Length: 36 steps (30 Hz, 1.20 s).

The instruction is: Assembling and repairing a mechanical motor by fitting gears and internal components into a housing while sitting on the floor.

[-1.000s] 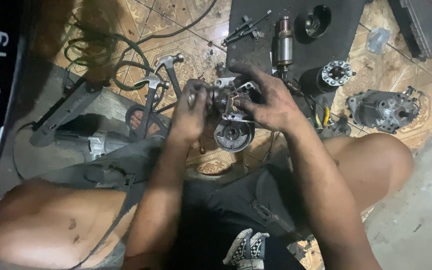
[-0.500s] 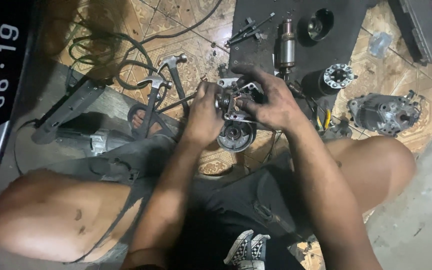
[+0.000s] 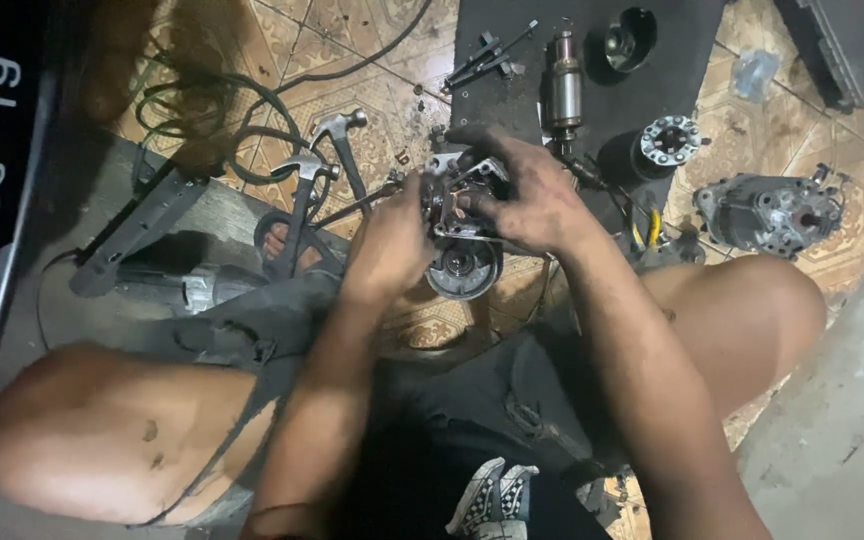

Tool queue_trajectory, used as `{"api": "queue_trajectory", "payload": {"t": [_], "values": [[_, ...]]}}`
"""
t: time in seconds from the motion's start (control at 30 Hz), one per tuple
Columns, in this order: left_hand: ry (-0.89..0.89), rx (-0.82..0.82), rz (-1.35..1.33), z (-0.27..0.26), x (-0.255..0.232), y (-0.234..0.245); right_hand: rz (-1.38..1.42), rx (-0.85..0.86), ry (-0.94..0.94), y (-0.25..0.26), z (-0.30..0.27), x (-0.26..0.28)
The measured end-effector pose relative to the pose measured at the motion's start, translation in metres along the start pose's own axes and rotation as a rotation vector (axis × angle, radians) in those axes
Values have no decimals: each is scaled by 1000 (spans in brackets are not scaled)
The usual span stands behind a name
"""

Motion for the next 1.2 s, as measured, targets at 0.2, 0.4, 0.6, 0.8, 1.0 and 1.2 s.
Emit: {"api": "queue_trajectory", "payload": {"t": [0.2, 0.4, 0.6, 0.8, 1.0, 1.2], "values": [[53, 2, -170, -28, -11, 10, 77, -47, 70, 1, 0, -6], [107, -70, -76, -41, -19, 2, 107, -47, 67, -3, 1, -11], [116, -160, -7, -43, -16, -9, 72, -63, 83, -5, 3, -16], [83, -67, -162, -69, -33, 19, 69, -66, 92, -10, 3, -33], [-270, 69, -1415, -113, -34, 72, 130, -100, 117, -7, 1, -17], [-448, -467, -793, -79, -28, 67, 102, -55, 66, -11, 3, -22]]}}
Point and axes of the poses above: each hand's wrist, its own z-axis towards the middle knuckle, its own y-axis out of the back of the hand, x = y × z, the point moved 2 cm from there along z, towards the middle knuckle, and after that the axes turned 7 degrees about -z, right-handed, at the moved point
